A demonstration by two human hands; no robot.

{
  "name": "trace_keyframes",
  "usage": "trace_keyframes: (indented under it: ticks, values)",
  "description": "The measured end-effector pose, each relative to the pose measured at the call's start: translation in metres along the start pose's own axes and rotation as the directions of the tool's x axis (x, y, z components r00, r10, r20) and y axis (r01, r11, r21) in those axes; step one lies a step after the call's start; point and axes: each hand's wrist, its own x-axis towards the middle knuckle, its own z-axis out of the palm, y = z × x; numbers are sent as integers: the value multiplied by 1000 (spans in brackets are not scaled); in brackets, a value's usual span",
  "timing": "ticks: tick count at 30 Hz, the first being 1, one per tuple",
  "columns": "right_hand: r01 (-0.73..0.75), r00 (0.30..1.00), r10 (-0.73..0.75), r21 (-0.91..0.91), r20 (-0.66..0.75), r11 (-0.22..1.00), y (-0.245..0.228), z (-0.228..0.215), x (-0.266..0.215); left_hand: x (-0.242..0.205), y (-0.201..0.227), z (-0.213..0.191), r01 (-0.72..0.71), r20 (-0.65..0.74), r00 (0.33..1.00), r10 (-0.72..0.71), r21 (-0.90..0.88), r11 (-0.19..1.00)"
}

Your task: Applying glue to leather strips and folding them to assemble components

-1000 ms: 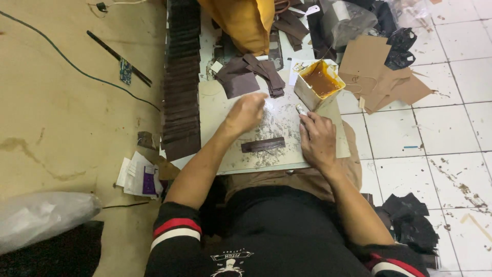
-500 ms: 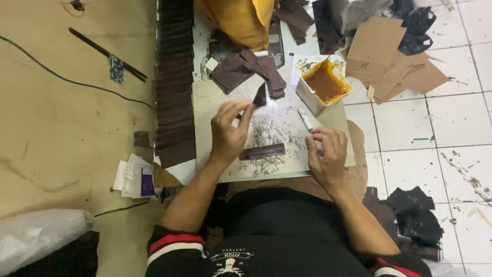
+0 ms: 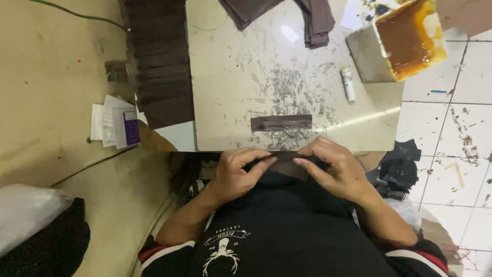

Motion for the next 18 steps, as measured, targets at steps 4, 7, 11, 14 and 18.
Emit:
trace_keyframes:
  ticks: [4,7,11,14,18]
  values:
    - [-89,989,79,-77,-127,993,17,6,4,-3,-25,-9,135,-17,991,-134,132,982]
    - [-146,968,114,-135,-222,980,22,6,5,4,-27,-12,215,19,975,-222,194,957]
    - [-185,949,123,-199,-290,962,27,5,5,17,-23,-13,253,68,954,-292,341,905]
    - [-220,939,142,-230,-314,948,30,8,3,22,-23,-14,299,98,929,-356,365,882]
    - [-221,939,134,-259,-315,940,31,8,6,24,-25,-13,276,107,932,-346,408,870]
